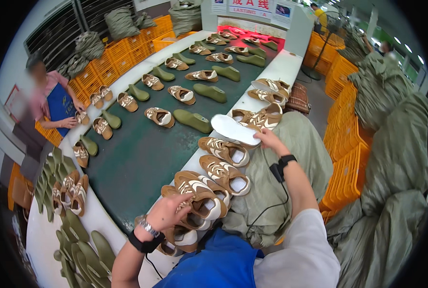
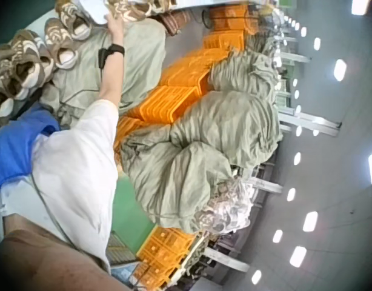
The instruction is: The person places shoes and green shoe lasts onto a conveyor belt, then moves a large sack and pulls more shoes out of it to place them onto the belt. Finally, the person picks up a shoe that fell on the floor and places it with the others.
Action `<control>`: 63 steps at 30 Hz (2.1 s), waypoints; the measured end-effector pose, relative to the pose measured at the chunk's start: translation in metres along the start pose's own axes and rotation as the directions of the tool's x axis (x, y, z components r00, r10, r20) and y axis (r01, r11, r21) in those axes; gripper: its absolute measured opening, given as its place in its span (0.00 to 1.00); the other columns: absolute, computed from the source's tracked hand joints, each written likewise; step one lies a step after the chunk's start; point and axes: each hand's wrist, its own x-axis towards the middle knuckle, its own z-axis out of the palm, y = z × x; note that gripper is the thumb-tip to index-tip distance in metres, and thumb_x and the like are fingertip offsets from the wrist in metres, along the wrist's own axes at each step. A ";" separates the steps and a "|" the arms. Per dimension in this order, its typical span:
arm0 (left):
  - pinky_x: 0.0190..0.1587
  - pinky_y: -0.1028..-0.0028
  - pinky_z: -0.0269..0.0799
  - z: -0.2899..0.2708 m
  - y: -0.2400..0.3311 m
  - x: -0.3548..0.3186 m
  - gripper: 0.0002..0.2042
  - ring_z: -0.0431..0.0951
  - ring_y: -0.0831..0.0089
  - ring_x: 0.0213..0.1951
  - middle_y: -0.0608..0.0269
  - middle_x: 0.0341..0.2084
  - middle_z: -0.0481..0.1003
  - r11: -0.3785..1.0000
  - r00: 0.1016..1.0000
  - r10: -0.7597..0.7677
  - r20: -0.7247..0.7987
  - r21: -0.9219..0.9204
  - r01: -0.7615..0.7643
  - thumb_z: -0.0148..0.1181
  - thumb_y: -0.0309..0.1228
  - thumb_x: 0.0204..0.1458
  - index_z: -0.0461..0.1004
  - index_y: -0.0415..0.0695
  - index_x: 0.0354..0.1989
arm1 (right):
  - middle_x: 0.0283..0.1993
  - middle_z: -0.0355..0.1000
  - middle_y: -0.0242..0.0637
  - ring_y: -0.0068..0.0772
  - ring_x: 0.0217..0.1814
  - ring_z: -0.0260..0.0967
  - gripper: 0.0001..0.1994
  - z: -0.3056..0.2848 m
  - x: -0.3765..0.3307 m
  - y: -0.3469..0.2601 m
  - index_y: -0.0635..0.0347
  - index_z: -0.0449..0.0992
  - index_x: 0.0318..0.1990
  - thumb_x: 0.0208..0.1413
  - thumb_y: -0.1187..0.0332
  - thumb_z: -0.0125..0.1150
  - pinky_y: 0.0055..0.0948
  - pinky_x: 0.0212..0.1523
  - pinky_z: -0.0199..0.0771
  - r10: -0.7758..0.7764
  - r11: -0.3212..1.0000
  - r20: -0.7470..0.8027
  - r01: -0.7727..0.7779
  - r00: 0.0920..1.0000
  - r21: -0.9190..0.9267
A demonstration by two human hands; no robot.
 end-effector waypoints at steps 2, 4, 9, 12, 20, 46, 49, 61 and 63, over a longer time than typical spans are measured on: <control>0.40 0.68 0.71 0.008 -0.005 0.024 0.19 0.76 0.60 0.38 0.52 0.34 0.75 0.980 0.998 -0.042 -0.050 -0.195 0.031 0.59 0.29 0.46 0.68 0.41 0.48 | 0.36 0.68 0.30 0.23 0.35 0.68 0.19 0.005 -0.014 0.011 0.58 0.68 0.45 0.46 0.60 0.58 0.25 0.30 0.71 -0.060 0.949 0.066 0.036 0.996 0.314; 0.42 0.69 0.70 0.017 -0.016 0.049 0.22 0.74 0.62 0.42 0.53 0.40 0.73 0.918 0.985 -0.154 -0.071 -0.380 0.117 0.58 0.30 0.48 0.64 0.43 0.52 | 0.40 0.67 0.29 0.22 0.41 0.66 0.20 0.023 -0.046 -0.009 0.58 0.66 0.47 0.45 0.64 0.60 0.24 0.37 0.70 -0.155 0.903 0.068 0.113 0.986 0.415; 0.48 0.67 0.65 0.028 -0.006 0.105 0.37 0.65 0.63 0.53 0.55 0.55 0.61 0.488 0.849 -0.514 -0.127 -0.856 0.167 0.58 0.37 0.50 0.41 0.53 0.65 | 0.39 0.62 0.36 0.29 0.37 0.64 0.26 0.071 -0.114 -0.046 0.60 0.66 0.46 0.35 0.69 0.66 0.23 0.38 0.66 -0.641 0.767 -0.158 0.629 0.751 -0.124; 0.52 0.61 0.59 0.019 0.001 0.122 0.48 0.58 0.62 0.56 0.59 0.56 0.56 -0.136 0.807 -0.565 0.168 -0.985 0.110 0.58 0.46 0.48 0.23 0.58 0.64 | 0.36 0.59 0.40 0.39 0.36 0.61 0.29 0.085 -0.143 -0.064 0.60 0.67 0.44 0.27 0.71 0.69 0.30 0.34 0.66 -0.809 0.572 -0.106 0.733 0.578 -0.367; 0.50 0.58 0.66 0.045 -0.056 0.121 0.16 0.72 0.65 0.44 0.59 0.41 0.72 -0.210 0.758 -0.648 0.074 -0.974 -0.084 0.53 0.39 0.53 0.67 0.43 0.46 | 0.38 0.60 0.37 0.40 0.40 0.61 0.32 0.076 -0.147 -0.064 0.51 0.69 0.49 0.28 0.66 0.70 0.33 0.42 0.65 -0.805 0.284 0.336 0.815 0.489 -0.505; 0.51 0.69 0.64 0.013 0.011 0.147 0.31 0.68 0.61 0.50 0.52 0.49 0.67 0.912 0.811 -0.311 -0.495 -0.397 0.107 0.67 0.30 0.37 0.62 0.40 0.52 | 0.43 0.66 0.29 0.21 0.45 0.62 0.15 0.059 -0.045 -0.130 0.56 0.67 0.46 0.55 0.59 0.54 0.26 0.45 0.64 -0.396 0.871 0.410 0.194 0.821 0.452; 0.41 0.74 0.71 0.018 -0.005 0.125 0.19 0.75 0.72 0.38 0.60 0.37 0.74 0.825 0.724 -0.389 -0.570 -0.565 -0.002 0.64 0.24 0.40 0.69 0.38 0.44 | 0.46 0.67 0.30 0.21 0.49 0.62 0.18 0.103 -0.060 -0.142 0.60 0.66 0.51 0.56 0.63 0.53 0.23 0.48 0.65 -0.418 0.812 0.603 -0.017 0.679 0.583; 0.50 0.73 0.64 -0.008 -0.020 -0.144 0.19 0.70 0.71 0.45 0.62 0.43 0.71 0.456 0.158 -0.865 -0.475 -0.878 -0.143 0.51 0.28 0.45 0.66 0.37 0.48 | 0.35 0.73 0.50 0.47 0.39 0.71 0.19 0.092 0.146 -0.017 0.69 0.70 0.36 0.48 0.58 0.52 0.37 0.40 0.69 -0.025 0.875 0.066 0.054 0.997 -0.481; 0.52 0.70 0.63 0.008 -0.032 -0.208 0.16 0.70 0.71 0.46 0.61 0.43 0.71 0.362 0.144 -0.900 -0.411 -0.890 -0.276 0.49 0.28 0.47 0.68 0.39 0.45 | 0.34 0.72 0.48 0.47 0.37 0.71 0.17 0.091 0.112 -0.040 0.66 0.71 0.35 0.46 0.58 0.52 0.35 0.38 0.69 -0.426 0.799 0.072 0.412 0.902 -0.438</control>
